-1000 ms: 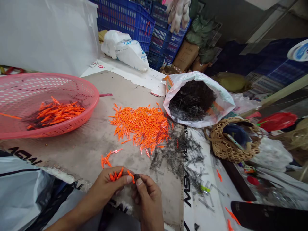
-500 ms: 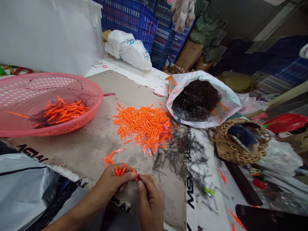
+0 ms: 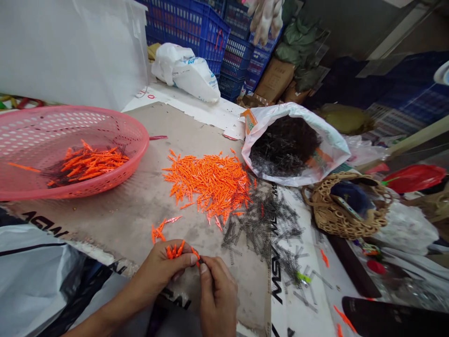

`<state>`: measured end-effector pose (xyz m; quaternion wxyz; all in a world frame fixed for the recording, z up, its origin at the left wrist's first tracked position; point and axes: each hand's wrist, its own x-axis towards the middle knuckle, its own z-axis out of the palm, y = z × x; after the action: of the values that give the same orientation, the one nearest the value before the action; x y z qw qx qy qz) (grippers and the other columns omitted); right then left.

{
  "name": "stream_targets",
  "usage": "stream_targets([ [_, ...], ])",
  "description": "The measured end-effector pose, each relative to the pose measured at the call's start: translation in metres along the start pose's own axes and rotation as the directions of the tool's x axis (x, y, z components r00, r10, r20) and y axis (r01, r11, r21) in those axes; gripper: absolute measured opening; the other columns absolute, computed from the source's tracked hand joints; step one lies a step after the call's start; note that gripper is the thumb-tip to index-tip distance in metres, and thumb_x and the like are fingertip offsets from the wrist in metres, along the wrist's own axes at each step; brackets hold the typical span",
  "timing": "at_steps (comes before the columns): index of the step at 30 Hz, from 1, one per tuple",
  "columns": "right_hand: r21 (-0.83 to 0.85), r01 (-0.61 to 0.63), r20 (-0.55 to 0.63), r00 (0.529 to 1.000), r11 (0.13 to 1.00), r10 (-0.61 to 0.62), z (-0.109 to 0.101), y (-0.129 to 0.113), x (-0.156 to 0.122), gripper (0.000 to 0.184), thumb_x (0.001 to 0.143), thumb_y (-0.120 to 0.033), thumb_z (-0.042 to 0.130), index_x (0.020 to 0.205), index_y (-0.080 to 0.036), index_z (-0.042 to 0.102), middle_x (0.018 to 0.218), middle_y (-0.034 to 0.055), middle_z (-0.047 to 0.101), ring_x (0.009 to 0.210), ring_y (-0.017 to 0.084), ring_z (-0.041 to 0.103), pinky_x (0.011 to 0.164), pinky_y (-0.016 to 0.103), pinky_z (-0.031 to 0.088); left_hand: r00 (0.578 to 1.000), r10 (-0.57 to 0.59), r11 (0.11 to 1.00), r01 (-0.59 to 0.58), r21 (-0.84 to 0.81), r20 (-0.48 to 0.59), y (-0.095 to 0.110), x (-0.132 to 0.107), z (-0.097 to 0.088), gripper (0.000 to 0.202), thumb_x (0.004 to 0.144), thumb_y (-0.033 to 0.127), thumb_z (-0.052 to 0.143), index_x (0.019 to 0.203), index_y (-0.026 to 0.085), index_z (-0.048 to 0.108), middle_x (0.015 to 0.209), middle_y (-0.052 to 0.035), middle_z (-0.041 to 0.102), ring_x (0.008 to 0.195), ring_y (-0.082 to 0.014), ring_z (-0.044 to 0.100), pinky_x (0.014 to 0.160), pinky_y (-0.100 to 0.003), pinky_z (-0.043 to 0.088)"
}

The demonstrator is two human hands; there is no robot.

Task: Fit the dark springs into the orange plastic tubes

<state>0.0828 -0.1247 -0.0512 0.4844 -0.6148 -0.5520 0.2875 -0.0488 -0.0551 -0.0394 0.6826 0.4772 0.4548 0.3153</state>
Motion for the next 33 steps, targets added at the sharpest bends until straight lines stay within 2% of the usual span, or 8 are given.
stream_targets([
  [7,-0.139,-0.022,-0.138,0.990,0.990,0.003,0.009,0.004,-0.003,0.022,0.093,-0.029,0.045,0.090,-0.022,0.066,0.081,0.0043,0.063,0.076,0.019,0.057,0.069,0.030,0.041,0.999,-0.028,0.998,0.030,-0.061,0.037,-0.002,0.002,0.001,0.026,0.077,0.037,0.067,0.065,0.014,0.064,0.044,0.0082,0.042,0.043,-0.0064,0.029,0.044,-0.020,0.020],
  [11,0.240,-0.436,0.149,0.900,0.868,0.411,0.013,0.001,0.002,0.032,0.091,-0.040,0.041,0.073,-0.020,0.057,0.054,-0.0034,0.047,0.049,0.014,0.043,0.049,0.025,0.034,0.997,-0.068,0.980,0.073,-0.185,0.035,-0.004,0.002,0.006,0.026,0.075,0.035,0.066,0.060,0.014,0.063,0.039,0.0087,0.038,0.041,-0.0059,0.027,0.045,-0.019,0.024],
  [13,0.298,-0.513,0.244,0.856,0.805,0.456,0.009,0.001,0.003,0.034,0.092,-0.045,0.041,0.077,-0.020,0.058,0.052,-0.0046,0.046,0.046,0.013,0.042,0.046,0.024,0.034,0.994,-0.102,0.963,0.108,-0.247,0.034,-0.004,0.000,0.004,0.026,0.074,0.033,0.066,0.056,0.014,0.060,0.038,0.0083,0.038,0.040,-0.0061,0.029,0.045,-0.018,0.028],
  [16,-0.012,-0.235,-0.065,0.970,0.972,0.234,-0.006,0.010,0.006,0.034,0.089,-0.046,0.049,0.096,-0.018,0.066,0.082,0.0073,0.067,0.076,0.022,0.061,0.070,0.032,0.045,0.986,-0.168,0.911,0.161,-0.381,0.016,0.003,0.000,-0.009,0.027,0.075,0.032,0.060,0.054,0.015,0.057,0.048,0.0034,0.050,0.040,-0.0066,0.036,0.040,-0.018,0.031],
  [18,-0.359,-0.150,-0.251,0.966,0.921,0.059,-0.018,0.021,0.011,0.034,0.090,-0.044,0.047,0.096,-0.016,0.067,0.094,0.0136,0.068,0.091,0.029,0.060,0.081,0.039,0.042,0.971,-0.238,0.850,0.193,-0.490,-0.029,0.011,0.000,-0.022,0.024,0.076,0.029,0.057,0.056,0.016,0.057,0.053,0.0005,0.057,0.039,-0.0082,0.042,0.038,-0.018,0.035],
  [25,-0.694,-0.134,-0.241,0.969,0.708,-0.052,-0.029,0.053,0.021,0.038,0.098,-0.033,0.032,0.089,-0.015,0.063,0.081,0.0139,0.066,0.078,0.029,0.060,0.070,0.036,0.040,0.912,-0.397,0.743,0.252,-0.620,-0.105,0.023,0.007,-0.051,0.008,0.070,0.019,0.065,0.065,0.016,0.060,0.057,-0.0001,0.060,0.049,-0.0158,0.062,0.043,-0.023,0.051],
  [30,-0.673,0.058,-0.170,0.958,0.737,-0.230,-0.032,0.062,0.016,0.047,0.102,-0.040,0.027,0.094,-0.012,0.063,0.083,0.0130,0.066,0.079,0.025,0.060,0.072,0.033,0.042,0.962,-0.056,0.993,0.026,-0.117,-0.267,0.022,0.001,-0.069,0.017,0.073,0.034,0.073,0.071,0.018,0.067,0.048,0.0060,0.053,0.035,-0.0061,0.038,0.034,-0.015,0.026],
  [33,-0.703,0.067,-0.152,0.959,0.708,-0.241,-0.033,0.065,0.016,0.049,0.101,-0.044,0.026,0.095,-0.013,0.064,0.087,0.0142,0.066,0.084,0.027,0.060,0.073,0.035,0.043,0.944,0.249,0.860,-0.111,0.498,-0.218,0.027,-0.003,-0.082,0.018,0.075,0.038,0.070,0.078,0.022,0.075,0.069,-0.0013,0.071,0.064,-0.0180,0.062,0.058,-0.023,0.046],
])
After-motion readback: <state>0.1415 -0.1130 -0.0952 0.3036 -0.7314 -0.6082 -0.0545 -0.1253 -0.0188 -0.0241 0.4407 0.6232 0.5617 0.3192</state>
